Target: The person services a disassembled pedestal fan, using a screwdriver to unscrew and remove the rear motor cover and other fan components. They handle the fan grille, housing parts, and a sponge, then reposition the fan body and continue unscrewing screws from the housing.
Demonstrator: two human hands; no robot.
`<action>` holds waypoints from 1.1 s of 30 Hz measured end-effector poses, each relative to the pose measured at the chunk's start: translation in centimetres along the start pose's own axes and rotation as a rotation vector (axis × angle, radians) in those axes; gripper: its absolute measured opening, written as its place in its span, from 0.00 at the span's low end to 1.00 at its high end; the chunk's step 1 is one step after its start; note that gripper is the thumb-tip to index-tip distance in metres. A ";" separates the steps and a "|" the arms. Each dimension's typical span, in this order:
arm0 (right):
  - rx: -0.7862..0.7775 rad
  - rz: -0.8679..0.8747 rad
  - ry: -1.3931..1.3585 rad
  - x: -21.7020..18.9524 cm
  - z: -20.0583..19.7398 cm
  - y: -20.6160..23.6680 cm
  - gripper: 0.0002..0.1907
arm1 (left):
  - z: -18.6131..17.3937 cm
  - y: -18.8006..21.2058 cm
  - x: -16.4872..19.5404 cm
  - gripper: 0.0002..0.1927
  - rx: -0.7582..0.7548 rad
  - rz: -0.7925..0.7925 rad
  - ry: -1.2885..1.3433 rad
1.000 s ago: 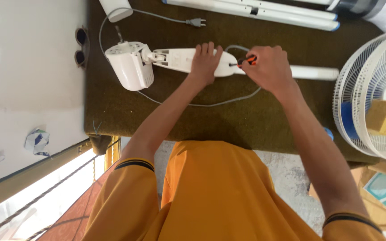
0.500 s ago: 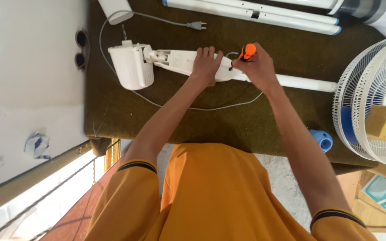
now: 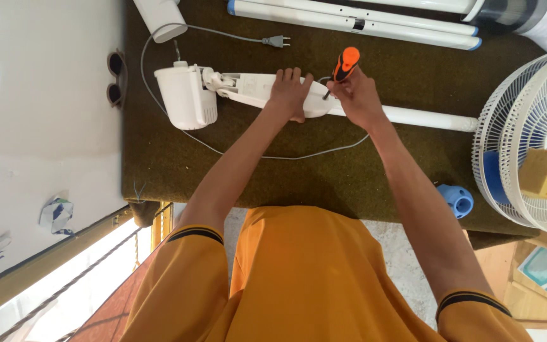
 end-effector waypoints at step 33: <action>0.307 -0.123 0.024 2.5 1.8 18.0 0.23 | 11.1 6.8 5.2 0.11 0.091 -0.327 2.216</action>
Point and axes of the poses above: each hand's wrist, its own y-axis away from the middle knuckle, its own z-axis out of the palm, x = y × z, the point moved 10 cm from there along -y, towards the middle knuckle, and after that the axes turned 12 degrees about y, right-handed, at the moved point
